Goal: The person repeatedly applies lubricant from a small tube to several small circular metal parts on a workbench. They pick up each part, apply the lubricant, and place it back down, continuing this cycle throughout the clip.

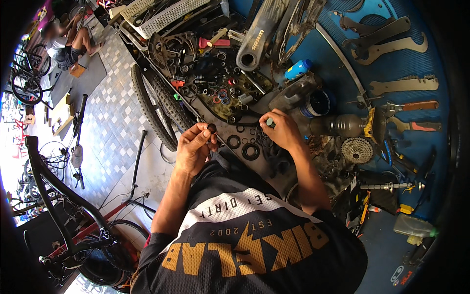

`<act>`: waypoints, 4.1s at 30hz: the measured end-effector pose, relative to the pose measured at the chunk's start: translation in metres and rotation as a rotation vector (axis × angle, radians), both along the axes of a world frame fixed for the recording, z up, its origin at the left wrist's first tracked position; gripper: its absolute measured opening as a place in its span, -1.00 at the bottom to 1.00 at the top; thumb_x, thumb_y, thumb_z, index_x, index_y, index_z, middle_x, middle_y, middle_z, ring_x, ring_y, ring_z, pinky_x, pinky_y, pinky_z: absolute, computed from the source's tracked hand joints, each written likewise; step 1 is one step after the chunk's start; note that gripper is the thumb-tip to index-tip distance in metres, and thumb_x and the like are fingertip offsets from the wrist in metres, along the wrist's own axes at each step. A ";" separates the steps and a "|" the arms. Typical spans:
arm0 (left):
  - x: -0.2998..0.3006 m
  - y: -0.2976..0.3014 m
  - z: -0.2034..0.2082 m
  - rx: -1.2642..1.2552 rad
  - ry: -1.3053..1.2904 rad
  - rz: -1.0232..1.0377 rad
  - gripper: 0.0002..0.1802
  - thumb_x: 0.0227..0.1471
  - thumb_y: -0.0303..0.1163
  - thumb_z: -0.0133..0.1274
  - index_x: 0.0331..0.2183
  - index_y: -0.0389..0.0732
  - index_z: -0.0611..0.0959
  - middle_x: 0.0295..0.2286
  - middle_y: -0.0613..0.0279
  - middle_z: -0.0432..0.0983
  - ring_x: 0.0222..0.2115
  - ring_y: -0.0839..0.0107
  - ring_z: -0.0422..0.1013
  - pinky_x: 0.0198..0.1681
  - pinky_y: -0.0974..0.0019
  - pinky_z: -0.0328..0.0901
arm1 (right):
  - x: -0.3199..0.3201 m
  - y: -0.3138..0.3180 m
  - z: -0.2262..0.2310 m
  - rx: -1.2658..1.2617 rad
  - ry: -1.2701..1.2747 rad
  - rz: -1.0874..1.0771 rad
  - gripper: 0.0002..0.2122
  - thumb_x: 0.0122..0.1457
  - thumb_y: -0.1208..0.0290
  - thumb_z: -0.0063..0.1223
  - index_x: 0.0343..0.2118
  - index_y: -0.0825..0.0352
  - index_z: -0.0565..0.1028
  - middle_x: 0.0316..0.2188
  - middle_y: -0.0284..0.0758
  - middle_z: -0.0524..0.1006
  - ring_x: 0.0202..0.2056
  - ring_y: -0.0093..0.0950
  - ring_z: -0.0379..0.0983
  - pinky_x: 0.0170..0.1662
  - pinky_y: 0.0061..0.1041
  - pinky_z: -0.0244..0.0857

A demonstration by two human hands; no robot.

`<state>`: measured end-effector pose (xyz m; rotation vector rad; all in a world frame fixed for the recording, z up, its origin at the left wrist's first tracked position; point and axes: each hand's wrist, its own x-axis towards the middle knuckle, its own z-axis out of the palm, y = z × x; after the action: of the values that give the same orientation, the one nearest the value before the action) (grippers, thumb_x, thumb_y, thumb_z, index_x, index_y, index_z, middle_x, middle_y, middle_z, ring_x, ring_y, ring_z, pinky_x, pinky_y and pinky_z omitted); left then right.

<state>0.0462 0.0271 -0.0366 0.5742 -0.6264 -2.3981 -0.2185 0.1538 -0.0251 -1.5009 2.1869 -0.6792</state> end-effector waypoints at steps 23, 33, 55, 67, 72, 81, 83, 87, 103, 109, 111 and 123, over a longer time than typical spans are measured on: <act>0.001 -0.001 -0.013 -0.012 -0.079 -0.001 -0.86 0.22 -0.46 0.17 -0.19 -0.27 0.63 -0.38 0.20 0.61 -0.43 0.48 0.49 -0.35 0.38 0.39 | 0.060 -0.006 -0.056 0.357 0.183 0.000 -0.77 0.12 0.24 0.23 -0.24 0.25 0.53 -0.26 -0.22 0.61 -0.20 -0.12 0.61 -0.17 -0.14 0.49; 0.000 0.002 -0.018 0.052 -0.011 -0.048 -0.82 0.22 -0.38 0.18 -0.18 -0.26 0.65 -0.29 0.20 0.62 -0.37 0.47 0.49 -0.33 0.36 0.37 | 0.074 -0.022 0.021 -0.409 -0.202 0.012 -0.83 0.13 0.47 0.32 -0.25 0.29 0.56 -0.36 -0.28 0.65 -0.33 -0.30 0.64 -0.30 -0.39 0.49; 0.004 0.000 -0.001 -0.220 -0.230 -0.033 -0.85 0.18 -0.44 0.23 -0.25 -0.32 0.68 -0.42 0.26 0.61 -0.45 0.54 0.48 -0.34 0.45 0.39 | 0.086 -0.036 0.037 -0.324 -0.507 0.093 -0.82 0.21 0.41 0.27 -0.20 0.38 0.61 -0.37 -0.31 0.66 -0.36 -0.61 0.54 -0.27 -0.57 0.40; 0.000 0.003 -0.005 -0.154 -0.110 0.005 -0.93 0.14 -0.55 0.21 -0.34 -0.27 0.61 -0.44 0.24 0.59 -0.47 0.48 0.49 -0.38 0.39 0.41 | 0.085 -0.041 0.028 -0.178 -0.647 0.108 -0.83 0.18 0.37 0.24 -0.33 0.38 0.56 -0.52 -0.36 0.58 -0.44 -0.65 0.45 -0.32 -0.51 0.38; -0.002 0.003 -0.006 -0.101 -0.078 0.039 -0.93 0.15 -0.54 0.20 -0.35 -0.24 0.60 -0.43 0.25 0.59 -0.47 0.47 0.50 -0.38 0.36 0.43 | 0.083 -0.041 0.029 -0.186 -0.706 0.128 -0.82 0.17 0.37 0.25 -0.31 0.39 0.56 -0.51 -0.33 0.59 -0.44 -0.64 0.48 -0.32 -0.49 0.39; -0.002 -0.002 0.007 -0.439 -0.346 -0.117 -0.81 0.23 -0.36 0.18 -0.35 -0.29 0.63 -0.47 0.25 0.59 -0.47 0.52 0.49 -0.34 0.41 0.40 | 0.079 -0.036 0.030 -0.055 -0.548 0.133 -0.80 0.13 0.37 0.29 -0.30 0.39 0.56 -0.50 -0.28 0.61 -0.48 -0.59 0.48 -0.35 -0.48 0.39; -0.002 -0.004 0.008 -0.430 -0.345 -0.116 -0.80 0.23 -0.35 0.18 -0.35 -0.29 0.63 -0.48 0.26 0.58 -0.48 0.52 0.49 -0.34 0.42 0.39 | 0.080 -0.036 0.030 -0.092 -0.592 0.134 -0.80 0.14 0.37 0.29 -0.29 0.39 0.57 -0.50 -0.31 0.62 -0.48 -0.61 0.47 -0.36 -0.50 0.38; -0.003 -0.006 0.008 -0.345 -0.299 -0.084 -0.83 0.24 -0.37 0.17 -0.35 -0.28 0.64 -0.45 0.26 0.60 -0.49 0.52 0.49 -0.34 0.40 0.40 | 0.080 -0.037 0.029 -0.094 -0.960 0.022 -0.78 0.18 0.31 0.32 -0.28 0.37 0.61 -0.53 -0.50 0.55 -0.46 -0.71 0.40 -0.37 -0.59 0.32; -0.012 0.007 0.012 -0.433 -0.372 0.003 -0.73 0.29 -0.36 0.11 -0.46 -0.25 0.57 -0.57 0.27 0.55 -0.57 0.55 0.43 -0.44 0.45 0.34 | 0.077 -0.031 0.028 -0.109 -0.804 0.067 -0.75 0.26 0.27 0.24 -0.27 0.41 0.60 -0.45 -0.36 0.63 -0.43 -0.67 0.47 -0.35 -0.59 0.35; -0.018 0.006 0.008 -0.462 -0.353 0.034 -0.75 0.25 -0.34 0.18 -0.39 -0.33 0.64 -0.55 0.28 0.55 -0.57 0.58 0.41 -0.47 0.46 0.34 | 0.074 -0.029 0.031 -0.133 -0.822 0.036 -0.79 0.25 0.34 0.26 -0.26 0.42 0.60 -0.42 -0.37 0.63 -0.39 -0.65 0.53 -0.30 -0.54 0.40; -0.020 0.007 0.007 -0.461 -0.371 0.038 -0.76 0.25 -0.33 0.18 -0.36 -0.34 0.66 -0.55 0.29 0.55 -0.56 0.59 0.41 -0.46 0.46 0.34 | 0.075 -0.029 0.033 -0.188 -0.660 0.043 -0.82 0.21 0.37 0.29 -0.26 0.39 0.59 -0.40 -0.35 0.63 -0.37 -0.61 0.55 -0.28 -0.51 0.43; -0.053 -0.005 0.021 0.099 -0.045 -0.148 -0.88 0.22 -0.36 0.19 -0.25 -0.18 0.69 -0.36 0.36 0.59 -0.39 0.57 0.44 -0.32 0.35 0.34 | 0.035 -0.031 0.056 -0.624 0.394 0.316 -0.67 -0.11 0.62 0.35 -0.22 0.14 0.66 -0.24 -0.45 0.55 -0.37 -0.48 0.52 -0.35 -0.51 0.46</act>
<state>-0.0068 0.0226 -0.0160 0.6455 -0.5909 -2.5729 -0.1835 0.1224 0.0311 -2.4104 2.0112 -1.0931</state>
